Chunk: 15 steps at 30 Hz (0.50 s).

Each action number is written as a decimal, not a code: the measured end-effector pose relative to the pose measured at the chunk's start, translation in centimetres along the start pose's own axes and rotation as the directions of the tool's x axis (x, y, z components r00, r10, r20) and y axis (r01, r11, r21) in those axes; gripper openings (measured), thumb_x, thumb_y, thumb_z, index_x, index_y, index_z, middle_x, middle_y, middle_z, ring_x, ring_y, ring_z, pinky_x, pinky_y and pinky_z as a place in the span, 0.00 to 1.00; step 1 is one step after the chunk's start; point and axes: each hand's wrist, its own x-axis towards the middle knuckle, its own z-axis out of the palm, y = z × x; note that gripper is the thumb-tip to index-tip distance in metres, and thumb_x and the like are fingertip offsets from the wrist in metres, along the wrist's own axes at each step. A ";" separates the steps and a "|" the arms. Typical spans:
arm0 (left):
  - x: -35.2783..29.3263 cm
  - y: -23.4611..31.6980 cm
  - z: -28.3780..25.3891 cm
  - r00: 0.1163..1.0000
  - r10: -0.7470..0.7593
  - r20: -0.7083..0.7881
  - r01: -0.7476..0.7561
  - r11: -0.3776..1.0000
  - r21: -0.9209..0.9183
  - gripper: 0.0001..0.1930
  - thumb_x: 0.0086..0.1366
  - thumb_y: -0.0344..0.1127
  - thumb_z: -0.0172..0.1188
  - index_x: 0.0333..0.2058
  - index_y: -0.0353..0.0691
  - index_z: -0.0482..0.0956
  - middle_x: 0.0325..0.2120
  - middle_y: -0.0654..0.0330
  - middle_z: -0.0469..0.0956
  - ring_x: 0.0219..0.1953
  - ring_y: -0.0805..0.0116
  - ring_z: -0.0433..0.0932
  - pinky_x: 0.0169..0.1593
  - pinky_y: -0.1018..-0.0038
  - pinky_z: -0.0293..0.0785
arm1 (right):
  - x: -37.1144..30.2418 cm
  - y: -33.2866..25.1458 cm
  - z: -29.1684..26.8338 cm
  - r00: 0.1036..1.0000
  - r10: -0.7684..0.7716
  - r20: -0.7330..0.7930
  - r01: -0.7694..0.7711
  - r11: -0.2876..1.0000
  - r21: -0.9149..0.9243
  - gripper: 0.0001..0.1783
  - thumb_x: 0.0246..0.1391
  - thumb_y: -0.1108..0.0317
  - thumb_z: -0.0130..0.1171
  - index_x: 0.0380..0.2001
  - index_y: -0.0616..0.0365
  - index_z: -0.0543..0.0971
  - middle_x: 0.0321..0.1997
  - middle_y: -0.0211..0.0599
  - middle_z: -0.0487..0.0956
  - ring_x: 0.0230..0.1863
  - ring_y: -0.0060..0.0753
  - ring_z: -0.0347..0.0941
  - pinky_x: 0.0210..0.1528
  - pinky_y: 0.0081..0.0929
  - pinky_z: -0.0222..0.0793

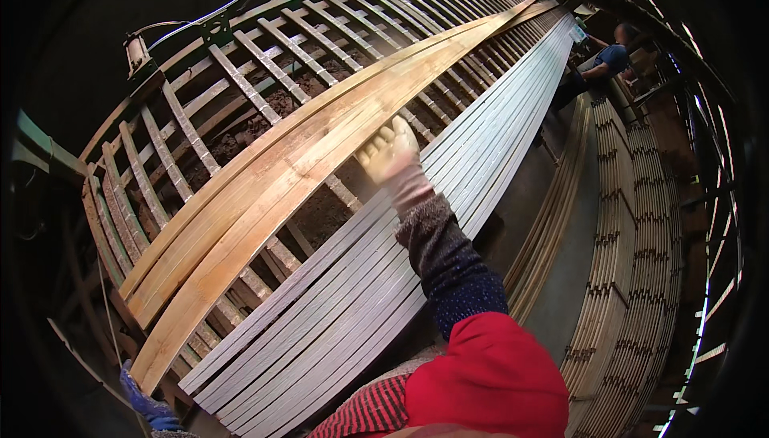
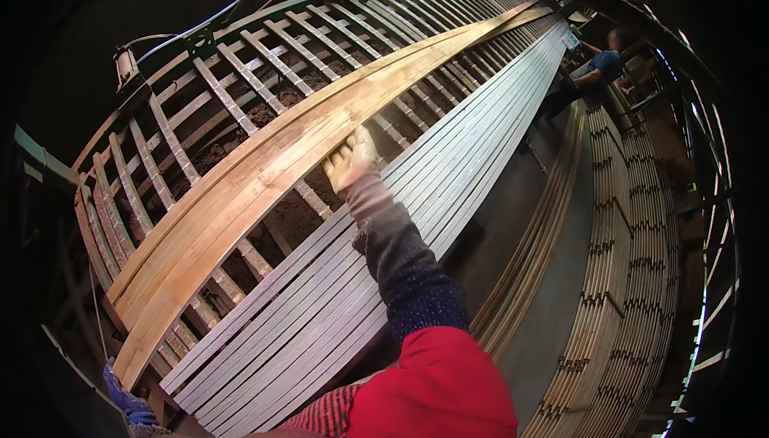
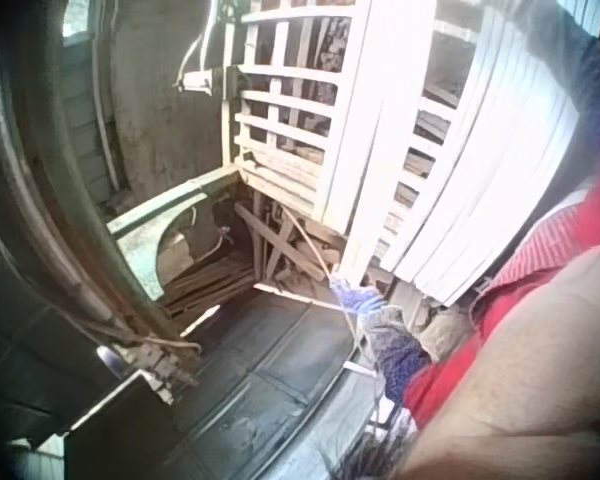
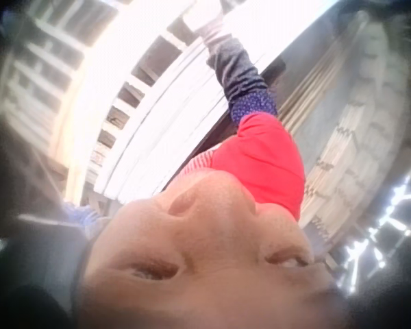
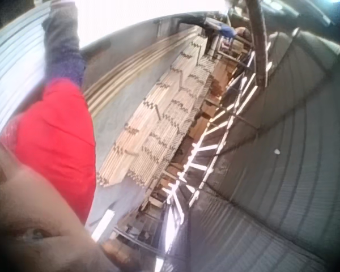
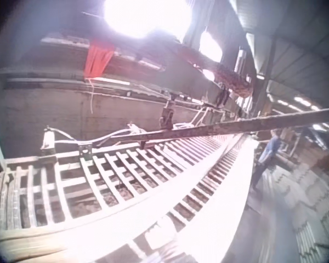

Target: The person places thin wooden slats onto a curved metal jig, aligns them, and secures them with metal clamps. They use a hammer to tap the slats into place and a pneumatic tool to tighten the clamps. The person then removes the assembled panel from the jig and stacks it with others.

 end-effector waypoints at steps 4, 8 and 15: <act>5.7 -1.0 -0.9 0.992 0.070 0.104 -0.078 0.994 0.079 0.22 0.73 0.41 0.43 0.59 0.34 0.71 0.56 0.52 0.73 0.59 0.58 0.71 0.65 0.65 0.64 | -4.5 2.1 -6.2 0.977 -0.116 0.180 0.156 0.961 -0.228 0.29 0.69 0.56 0.45 0.64 0.64 0.61 0.66 0.46 0.65 0.62 0.40 0.66 0.64 0.40 0.65; 17.6 4.0 3.3 0.997 -0.065 0.047 0.075 0.970 -0.233 0.23 0.74 0.41 0.41 0.61 0.36 0.70 0.59 0.53 0.71 0.61 0.59 0.71 0.64 0.68 0.67 | -7.2 2.8 -7.7 0.966 -0.156 0.208 0.208 0.944 -0.255 0.23 0.69 0.58 0.45 0.60 0.61 0.67 0.58 0.43 0.71 0.58 0.38 0.69 0.61 0.39 0.67; 39.9 -11.5 2.0 0.749 0.602 0.275 -0.627 0.511 0.588 0.23 0.76 0.39 0.44 0.64 0.34 0.65 0.63 0.53 0.68 0.64 0.62 0.66 0.69 0.69 0.57 | -8.4 3.4 -8.6 0.961 -0.097 0.259 0.173 0.942 -0.288 0.20 0.70 0.62 0.43 0.61 0.56 0.68 0.61 0.41 0.71 0.61 0.38 0.67 0.65 0.42 0.64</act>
